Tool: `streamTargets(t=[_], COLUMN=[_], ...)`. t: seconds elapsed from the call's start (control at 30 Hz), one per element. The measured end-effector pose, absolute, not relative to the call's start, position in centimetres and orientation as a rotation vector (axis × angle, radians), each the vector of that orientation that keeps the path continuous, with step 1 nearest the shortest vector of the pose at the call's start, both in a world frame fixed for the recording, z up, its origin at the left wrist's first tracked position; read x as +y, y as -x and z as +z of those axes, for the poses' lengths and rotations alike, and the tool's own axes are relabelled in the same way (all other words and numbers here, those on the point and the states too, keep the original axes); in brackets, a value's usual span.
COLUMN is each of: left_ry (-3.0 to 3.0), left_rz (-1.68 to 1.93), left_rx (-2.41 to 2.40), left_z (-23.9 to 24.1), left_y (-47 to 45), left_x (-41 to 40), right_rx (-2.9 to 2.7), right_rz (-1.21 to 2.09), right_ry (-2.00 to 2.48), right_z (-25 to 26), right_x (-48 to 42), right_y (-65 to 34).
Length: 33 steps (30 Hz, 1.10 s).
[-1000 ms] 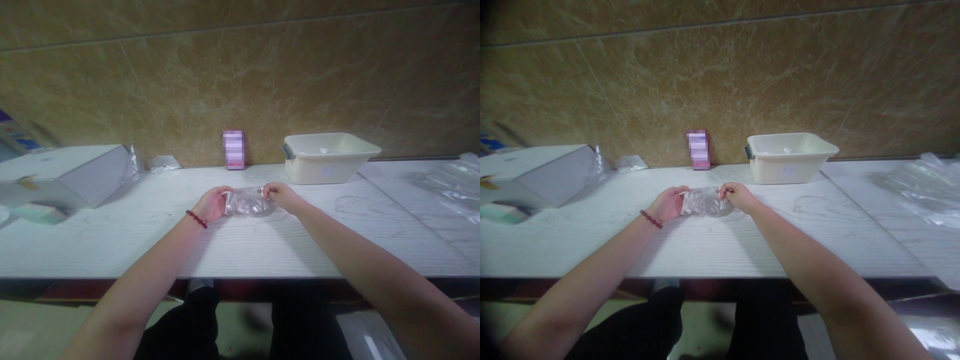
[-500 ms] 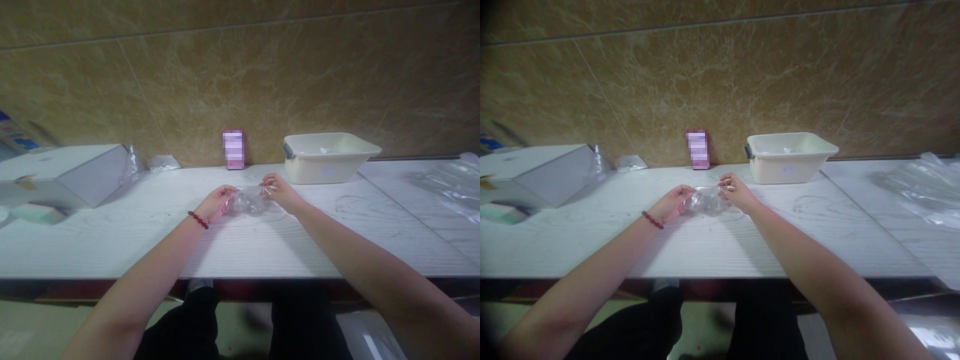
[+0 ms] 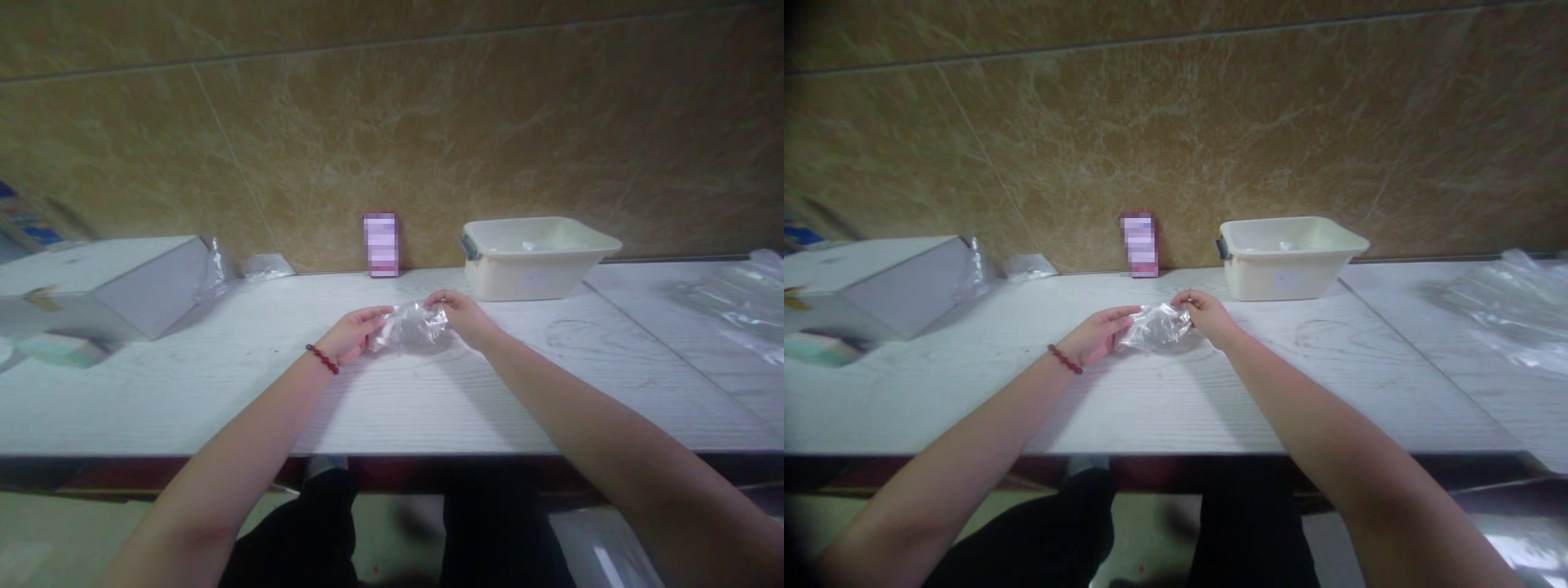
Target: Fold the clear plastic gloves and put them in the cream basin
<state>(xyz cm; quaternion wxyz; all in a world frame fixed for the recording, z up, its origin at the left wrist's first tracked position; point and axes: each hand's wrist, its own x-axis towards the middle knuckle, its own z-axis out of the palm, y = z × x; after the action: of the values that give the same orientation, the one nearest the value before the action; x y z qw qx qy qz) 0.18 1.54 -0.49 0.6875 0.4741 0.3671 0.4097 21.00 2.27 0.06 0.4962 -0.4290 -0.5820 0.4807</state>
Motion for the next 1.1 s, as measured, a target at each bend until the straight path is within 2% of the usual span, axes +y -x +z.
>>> streamTargets(t=[0.3,0.47,0.83,1.1], left_ry=[-1.04,-1.022,-1.011,-1.043], left_rz=[0.955,1.113,1.255,1.187], left_rx=[0.862,0.812,0.727,0.749], left_z=[0.3,0.3,0.4,0.3], left_y=[-0.2,-0.2,-0.3,-0.5], left_x=[1.2,1.4,1.5,1.4], right_rx=[-1.23,-1.068,-1.194,-1.226], right_rz=[1.161,1.172,1.561,1.429], right_ry=[0.996,1.047,1.097,1.148], right_z=[0.0,0.2,0.1,0.4], right_x=[2.9,3.0,1.7,1.6], right_y=[-21.3,-21.6,-20.7,-20.5])
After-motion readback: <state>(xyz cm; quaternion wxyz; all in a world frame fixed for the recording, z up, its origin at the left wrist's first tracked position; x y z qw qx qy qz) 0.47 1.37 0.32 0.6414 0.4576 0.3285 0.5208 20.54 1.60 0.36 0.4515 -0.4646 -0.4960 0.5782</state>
